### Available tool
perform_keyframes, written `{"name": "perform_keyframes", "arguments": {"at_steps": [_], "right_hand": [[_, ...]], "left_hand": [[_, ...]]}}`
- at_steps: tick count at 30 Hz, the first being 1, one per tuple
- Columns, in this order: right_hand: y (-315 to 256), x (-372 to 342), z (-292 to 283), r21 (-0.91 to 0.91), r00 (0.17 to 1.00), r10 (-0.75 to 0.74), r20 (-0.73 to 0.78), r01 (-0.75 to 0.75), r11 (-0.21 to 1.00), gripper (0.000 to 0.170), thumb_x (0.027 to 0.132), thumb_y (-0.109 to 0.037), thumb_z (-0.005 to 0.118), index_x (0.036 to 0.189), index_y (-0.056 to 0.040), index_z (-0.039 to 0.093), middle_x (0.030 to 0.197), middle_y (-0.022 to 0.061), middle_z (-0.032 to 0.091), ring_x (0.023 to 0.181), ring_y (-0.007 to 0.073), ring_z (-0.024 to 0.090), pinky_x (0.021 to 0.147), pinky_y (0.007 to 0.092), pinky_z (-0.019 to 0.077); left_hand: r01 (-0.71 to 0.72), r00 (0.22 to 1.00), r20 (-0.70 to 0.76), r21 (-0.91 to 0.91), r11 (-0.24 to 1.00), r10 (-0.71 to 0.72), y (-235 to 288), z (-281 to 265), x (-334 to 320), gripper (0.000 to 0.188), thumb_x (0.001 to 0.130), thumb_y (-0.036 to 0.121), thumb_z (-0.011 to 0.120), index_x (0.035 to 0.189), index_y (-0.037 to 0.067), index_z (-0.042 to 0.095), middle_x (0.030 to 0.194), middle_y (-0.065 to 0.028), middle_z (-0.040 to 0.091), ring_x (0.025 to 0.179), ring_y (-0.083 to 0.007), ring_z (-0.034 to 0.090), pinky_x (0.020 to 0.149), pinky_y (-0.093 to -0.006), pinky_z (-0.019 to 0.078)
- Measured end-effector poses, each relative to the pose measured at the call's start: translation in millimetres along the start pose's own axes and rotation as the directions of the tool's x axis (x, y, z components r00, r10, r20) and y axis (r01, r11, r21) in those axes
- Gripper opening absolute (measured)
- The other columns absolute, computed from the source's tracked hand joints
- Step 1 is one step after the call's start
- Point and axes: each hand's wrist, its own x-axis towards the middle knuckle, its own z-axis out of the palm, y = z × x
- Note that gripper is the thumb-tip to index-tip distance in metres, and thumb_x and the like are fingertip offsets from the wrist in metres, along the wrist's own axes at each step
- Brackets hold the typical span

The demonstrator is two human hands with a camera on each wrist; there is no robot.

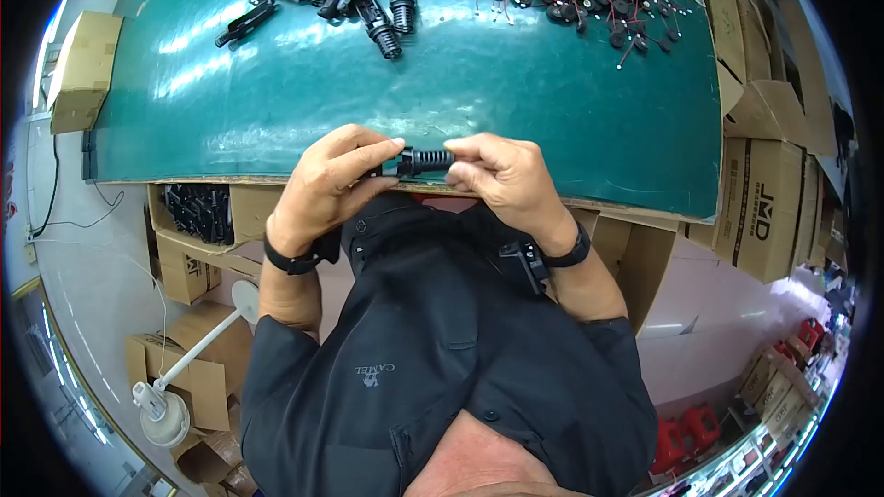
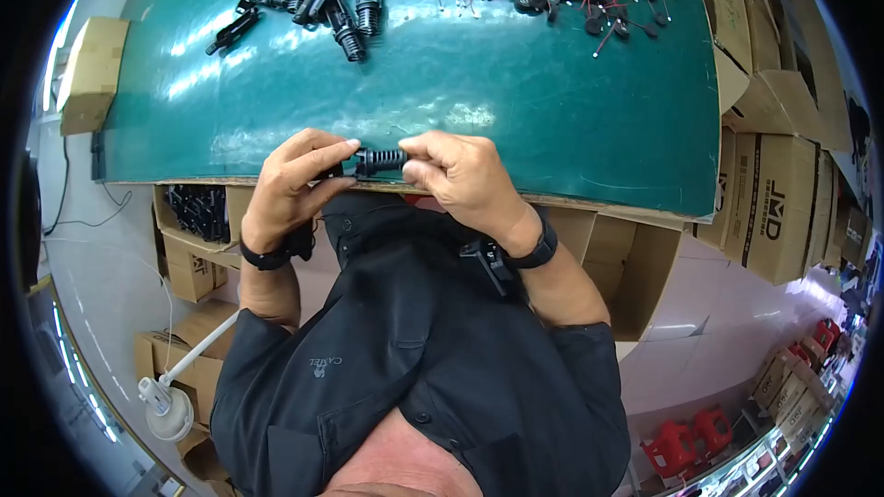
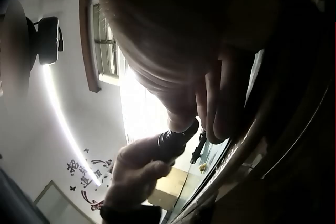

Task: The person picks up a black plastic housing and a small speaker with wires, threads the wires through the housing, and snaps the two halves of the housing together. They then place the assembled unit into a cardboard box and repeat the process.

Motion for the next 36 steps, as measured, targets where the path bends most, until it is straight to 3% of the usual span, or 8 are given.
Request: {"name": "perform_keyframes", "arguments": {"at_steps": [4,7,14,19,26,31,34,36], "right_hand": [[-6,-3,8,-0.114,0.997,-0.065,0.031,0.068,0.991,0.029,0.098,0.001,0.077,0.127,0.0023,0.075,0.109,0.0143,0.081,0.098,0.0193,0.081,0.083,0.0307,0.0665],[1,-4,10,0.009,0.990,-0.044,-0.131,0.046,0.999,0.029,0.097,0.002,0.079,0.125,0.0024,0.075,0.106,0.0130,0.081,0.095,0.0174,0.080,0.081,0.0294,0.0660],[-2,-3,4,-0.067,0.992,-0.110,-0.059,0.106,0.992,0.030,0.096,-0.001,0.081,0.125,0.0019,0.076,0.106,0.0118,0.079,0.094,0.0156,0.078,0.079,0.0276,0.0652],[-3,-1,2,-0.041,0.993,-0.102,-0.054,0.100,0.994,0.029,0.096,-0.003,0.082,0.124,0.0019,0.076,0.106,0.0116,0.079,0.095,0.0158,0.078,0.078,0.0275,0.0652],[-3,3,-2,-0.017,0.996,-0.082,-0.026,0.081,0.997,0.029,0.097,-0.003,0.081,0.124,0.0023,0.075,0.107,0.0119,0.078,0.095,0.0157,0.078,0.079,0.0280,0.0653],[-5,4,0,-0.012,0.998,-0.058,0.011,0.058,0.998,0.028,0.099,-0.002,0.078,0.126,0.0044,0.074,0.109,0.0121,0.078,0.095,0.0157,0.077,0.081,0.0282,0.0650],[4,-4,1,-0.007,1.000,-0.022,-0.004,0.022,1.000,0.027,0.101,-0.002,0.076,0.127,0.0055,0.072,0.110,0.0119,0.078,0.095,0.0160,0.077,0.082,0.0282,0.0647],[6,-4,4,0.009,1.000,-0.022,-0.006,0.022,1.000,0.027,0.102,-0.001,0.074,0.128,0.0061,0.072,0.111,0.0118,0.078,0.094,0.0162,0.077,0.083,0.0283,0.0645]], "left_hand": [[0.052,0.998,0.028,0.146,0.988,-0.056,-1,-60,-3,0.057,0.077,-0.005,0.087,0.131,0.006,0.075,0.111,-0.0159,0.073,0.096,-0.0316,0.072,0.083,-0.0405,0.0589],[0.269,0.959,-0.031,0.427,0.863,-0.283,-11,-114,-2,0.044,0.076,-0.004,0.087,0.118,0.004,0.076,0.106,-0.0156,0.071,0.095,-0.0346,0.071,0.081,-0.0410,0.0583],[0.113,0.909,0.269,0.579,0.808,-0.319,-54,-133,37,0.026,0.077,0.004,0.086,0.100,0.004,0.073,0.098,-0.0165,0.068,0.095,-0.0419,0.069,0.080,-0.0474,0.0578],[0.034,0.892,0.317,0.662,0.748,-0.321,-52,-123,50,0.023,0.077,0.003,0.085,0.096,0.004,0.072,0.098,-0.0159,0.068,0.094,-0.0415,0.070,0.080,-0.0477,0.0586],[0.103,0.886,0.290,0.639,0.763,-0.362,-53,-123,47,0.027,0.076,0.002,0.086,0.101,0.004,0.074,0.097,-0.0158,0.068,0.093,-0.0420,0.069,0.079,-0.0479,0.0566],[0.141,0.929,0.181,0.633,0.761,-0.323,-53,-121,23,0.028,0.077,0.003,0.086,0.103,0.003,0.075,0.096,-0.0163,0.068,0.090,-0.0409,0.069,0.079,-0.0461,0.0570],[0.298,0.954,-0.092,0.410,0.862,-0.286,-73,-124,-46,0.033,0.079,0.006,0.089,0.110,0.003,0.076,0.097,-0.0152,0.070,0.089,-0.0342,0.070,0.081,-0.0407,0.0578],[0.509,0.822,-0.438,0.278,0.815,-0.363,-91,-112,-130,0.037,0.084,0.010,0.090,0.117,0.001,0.077,0.102,-0.0114,0.076,0.091,-0.0237,0.072,0.084,-0.0356,0.0578]]}}
